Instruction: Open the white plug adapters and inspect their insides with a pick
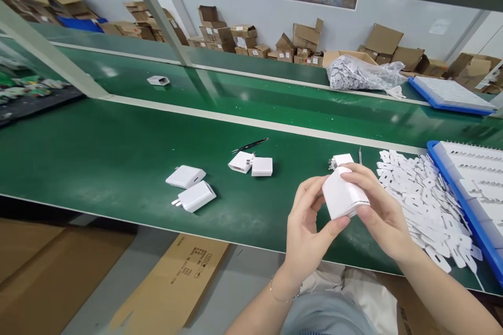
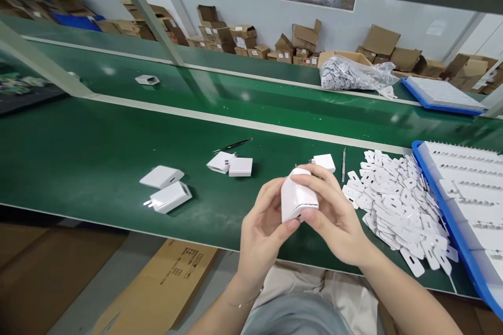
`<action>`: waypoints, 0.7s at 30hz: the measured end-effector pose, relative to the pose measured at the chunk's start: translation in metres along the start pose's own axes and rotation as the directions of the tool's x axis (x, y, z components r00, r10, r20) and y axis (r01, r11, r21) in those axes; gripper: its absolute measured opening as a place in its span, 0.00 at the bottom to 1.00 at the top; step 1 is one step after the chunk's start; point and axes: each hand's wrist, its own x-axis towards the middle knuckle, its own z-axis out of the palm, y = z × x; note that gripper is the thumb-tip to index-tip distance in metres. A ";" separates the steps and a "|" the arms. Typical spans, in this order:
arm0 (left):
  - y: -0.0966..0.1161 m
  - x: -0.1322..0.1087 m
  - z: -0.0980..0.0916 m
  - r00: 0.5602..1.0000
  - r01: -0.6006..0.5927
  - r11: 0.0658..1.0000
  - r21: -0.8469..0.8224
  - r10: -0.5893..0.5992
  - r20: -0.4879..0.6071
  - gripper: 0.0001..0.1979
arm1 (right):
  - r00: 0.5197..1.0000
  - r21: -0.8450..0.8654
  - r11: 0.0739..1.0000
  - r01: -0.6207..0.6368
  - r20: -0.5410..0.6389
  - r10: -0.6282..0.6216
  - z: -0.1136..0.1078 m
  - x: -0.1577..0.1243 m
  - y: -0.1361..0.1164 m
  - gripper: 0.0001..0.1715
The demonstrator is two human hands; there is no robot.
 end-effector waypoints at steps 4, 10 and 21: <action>0.002 -0.001 -0.003 0.997 0.011 1.000 0.024 -0.013 0.071 0.24 | 0.989 -0.044 0.996 0.077 0.128 -0.071 -0.014 -0.003 -0.003 0.20; 0.007 -0.005 -0.002 0.992 -0.099 0.987 0.130 0.088 0.086 0.28 | 0.950 -0.144 0.940 0.309 0.089 -0.299 -0.018 -0.002 -0.007 0.17; -0.006 0.003 0.009 0.973 0.228 0.972 -0.057 -0.229 -0.008 0.22 | 0.998 -0.117 0.993 0.035 -0.046 -0.040 -0.026 -0.005 0.003 0.14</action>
